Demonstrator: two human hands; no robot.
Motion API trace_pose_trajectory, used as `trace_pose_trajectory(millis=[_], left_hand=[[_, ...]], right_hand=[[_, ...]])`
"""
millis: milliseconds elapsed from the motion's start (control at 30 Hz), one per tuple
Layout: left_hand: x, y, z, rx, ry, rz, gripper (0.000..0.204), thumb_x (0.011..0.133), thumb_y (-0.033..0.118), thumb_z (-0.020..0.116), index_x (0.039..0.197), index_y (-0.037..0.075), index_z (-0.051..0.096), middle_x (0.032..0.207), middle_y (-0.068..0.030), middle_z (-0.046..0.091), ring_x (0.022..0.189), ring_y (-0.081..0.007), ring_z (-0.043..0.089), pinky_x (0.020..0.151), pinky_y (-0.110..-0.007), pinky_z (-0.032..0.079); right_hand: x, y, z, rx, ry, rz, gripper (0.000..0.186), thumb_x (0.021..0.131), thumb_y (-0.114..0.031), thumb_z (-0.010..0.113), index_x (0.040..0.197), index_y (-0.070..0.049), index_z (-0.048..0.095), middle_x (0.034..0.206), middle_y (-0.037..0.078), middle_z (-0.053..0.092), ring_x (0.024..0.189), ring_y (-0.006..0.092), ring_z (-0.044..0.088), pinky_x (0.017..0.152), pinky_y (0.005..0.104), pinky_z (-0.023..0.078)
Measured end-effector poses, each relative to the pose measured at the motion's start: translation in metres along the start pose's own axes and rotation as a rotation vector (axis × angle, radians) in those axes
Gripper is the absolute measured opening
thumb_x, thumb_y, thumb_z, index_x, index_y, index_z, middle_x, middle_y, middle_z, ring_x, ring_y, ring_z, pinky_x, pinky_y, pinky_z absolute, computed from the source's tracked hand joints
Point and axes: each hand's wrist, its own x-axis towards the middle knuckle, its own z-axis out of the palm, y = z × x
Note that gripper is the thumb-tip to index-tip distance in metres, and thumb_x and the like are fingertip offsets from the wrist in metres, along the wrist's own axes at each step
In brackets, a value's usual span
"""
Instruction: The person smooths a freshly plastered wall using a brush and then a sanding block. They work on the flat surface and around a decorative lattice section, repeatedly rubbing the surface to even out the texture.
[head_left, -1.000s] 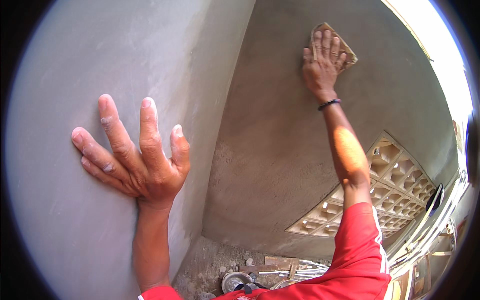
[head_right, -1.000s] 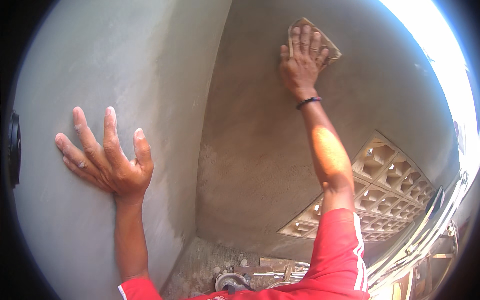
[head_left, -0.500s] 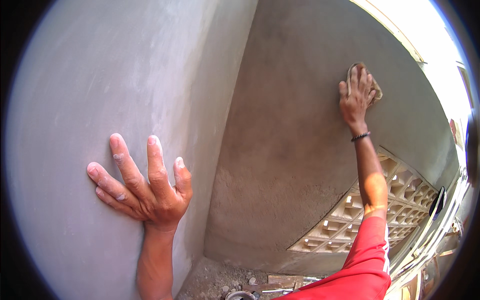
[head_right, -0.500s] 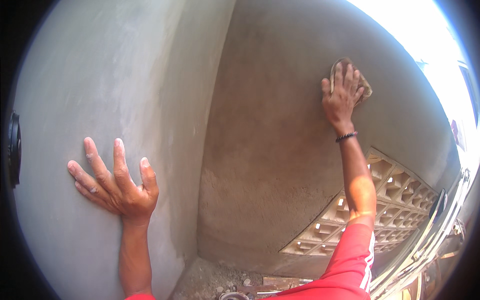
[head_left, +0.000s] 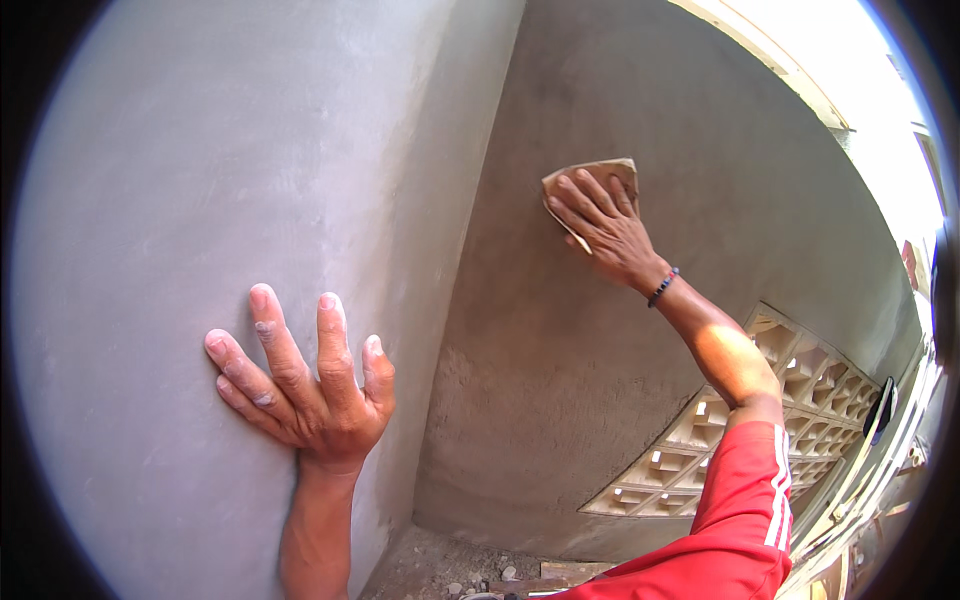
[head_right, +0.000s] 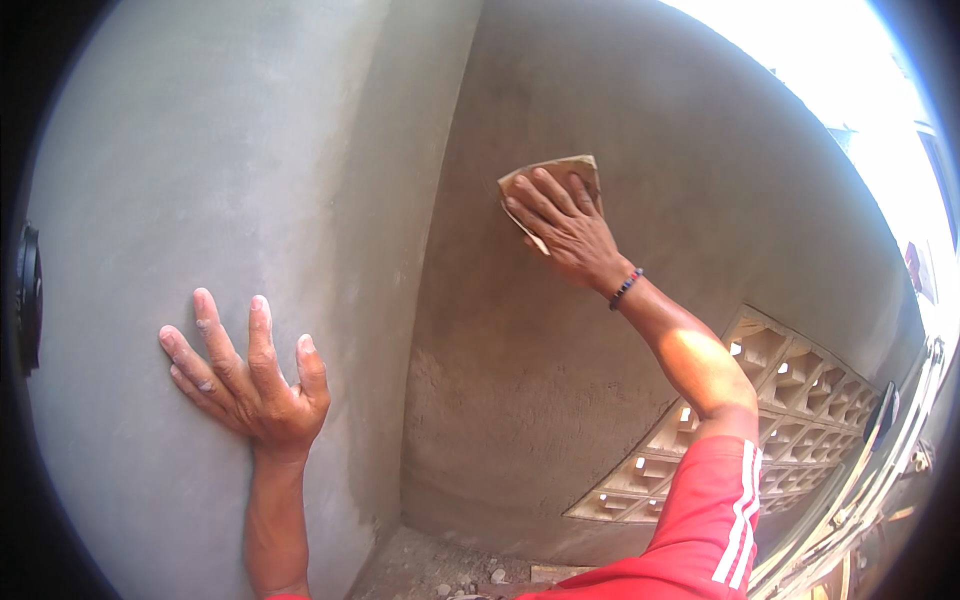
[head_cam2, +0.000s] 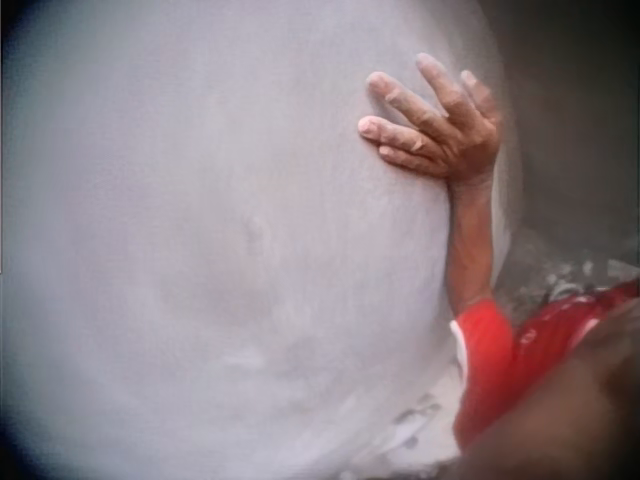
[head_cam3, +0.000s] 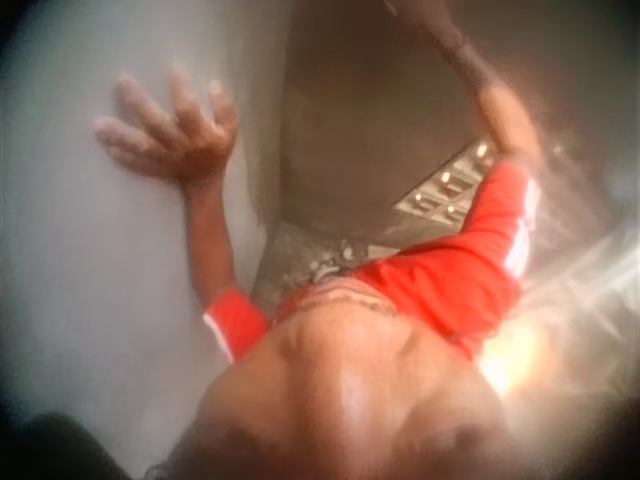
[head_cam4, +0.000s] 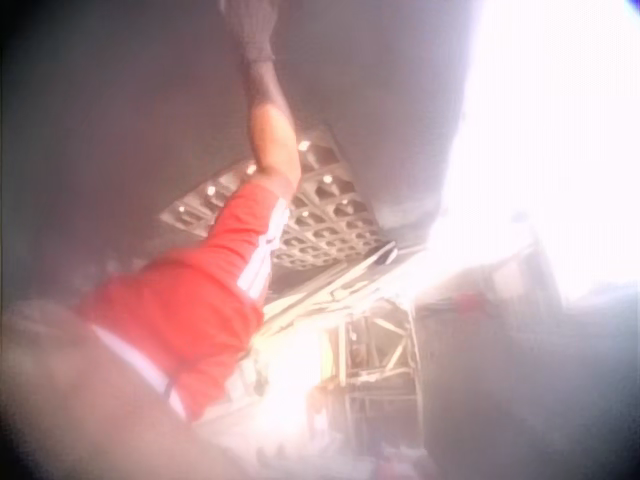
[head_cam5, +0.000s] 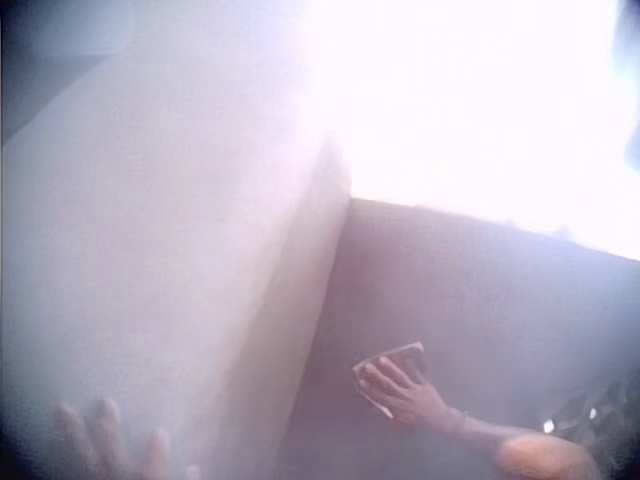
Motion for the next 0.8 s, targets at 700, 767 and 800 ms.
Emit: trace_pose_trajectory(millis=[700,767,800], left_hand=[[0.002,-0.003,-0.003,0.038,-0.013,0.043,0.045,0.093,0.034,0.048,0.129,0.009,0.057,0.147,-0.0232,0.043,0.143,-0.0500,0.021,0.116,-0.057,0.010],[0.003,0.003,0.000,0.028,0.001,0.027,0.045,0.093,0.034,0.048,0.129,0.008,0.057,0.147,-0.0233,0.042,0.143,-0.0503,0.020,0.116,-0.057,0.009],[0.003,0.008,0.002,0.016,0.001,0.021,0.045,0.093,0.033,0.048,0.129,0.008,0.057,0.147,-0.0235,0.042,0.143,-0.0504,0.020,0.116,-0.057,0.009]], right_hand=[[0.026,0.040,-0.013,-0.089,0.059,-0.059,0.059,0.097,-0.038,0.050,0.151,-0.024,0.033,0.159,0.002,0.025,0.148,0.0248,0.018,0.119,0.0518,0.014],[-0.002,0.094,-0.028,-0.276,0.145,0.206,0.057,0.098,-0.039,0.047,0.152,-0.026,0.033,0.160,0.001,0.023,0.148,0.0248,0.018,0.118,0.0532,0.014],[-0.008,0.131,-0.035,-0.317,0.245,0.327,0.056,0.099,-0.039,0.045,0.152,-0.026,0.032,0.161,0.001,0.022,0.148,0.0255,0.017,0.118,0.0546,0.013]])
